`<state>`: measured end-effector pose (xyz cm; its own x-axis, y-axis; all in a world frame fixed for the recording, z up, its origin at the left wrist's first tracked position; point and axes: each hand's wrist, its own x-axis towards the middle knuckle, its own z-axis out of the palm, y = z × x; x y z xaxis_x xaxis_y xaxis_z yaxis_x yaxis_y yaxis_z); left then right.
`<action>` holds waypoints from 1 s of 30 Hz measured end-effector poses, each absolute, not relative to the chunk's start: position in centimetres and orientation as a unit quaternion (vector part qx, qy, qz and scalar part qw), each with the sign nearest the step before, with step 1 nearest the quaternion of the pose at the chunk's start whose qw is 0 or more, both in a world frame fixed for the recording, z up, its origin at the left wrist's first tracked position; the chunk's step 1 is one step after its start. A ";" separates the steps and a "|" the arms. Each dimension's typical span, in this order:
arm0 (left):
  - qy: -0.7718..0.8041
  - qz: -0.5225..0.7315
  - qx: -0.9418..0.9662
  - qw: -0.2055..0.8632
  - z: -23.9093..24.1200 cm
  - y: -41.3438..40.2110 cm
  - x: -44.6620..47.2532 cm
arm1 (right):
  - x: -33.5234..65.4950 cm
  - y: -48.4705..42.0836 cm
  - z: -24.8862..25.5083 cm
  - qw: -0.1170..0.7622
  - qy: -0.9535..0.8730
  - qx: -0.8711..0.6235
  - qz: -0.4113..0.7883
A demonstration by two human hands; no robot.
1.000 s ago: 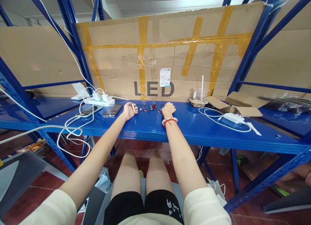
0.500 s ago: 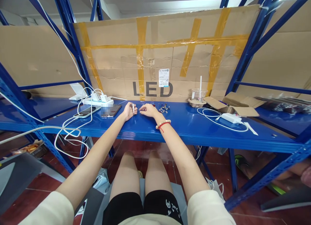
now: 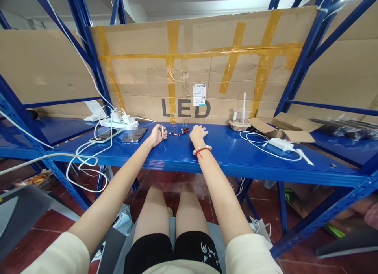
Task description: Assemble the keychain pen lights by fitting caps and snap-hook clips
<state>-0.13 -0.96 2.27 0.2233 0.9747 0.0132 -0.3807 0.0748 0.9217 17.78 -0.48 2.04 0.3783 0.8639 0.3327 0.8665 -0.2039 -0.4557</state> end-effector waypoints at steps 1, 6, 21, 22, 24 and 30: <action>0.339 0.524 0.436 0.648 2.2 -1.0 -0.1 | 18.0 -0.3 2.0 0.285 -0.552 -0.784 0.015; 0.338 0.530 0.438 0.642 2.0 -0.9 -0.1 | 18.7 -0.1 2.2 0.289 -0.554 -0.780 0.030; 0.343 0.540 0.508 0.576 1.5 -0.7 0.1 | 16.3 0.0 1.3 0.281 -0.818 -0.471 0.172; 0.342 0.541 0.513 0.571 1.4 -0.7 0.0 | 16.4 0.0 1.3 0.285 -0.814 -0.475 0.174; 0.340 0.543 0.519 0.566 1.3 -0.6 0.0 | 16.4 -0.1 1.3 0.293 -0.812 -0.472 0.181; 0.319 0.537 0.536 0.568 1.0 -0.1 -0.2 | 15.8 -0.2 1.5 0.360 -0.743 -0.484 0.291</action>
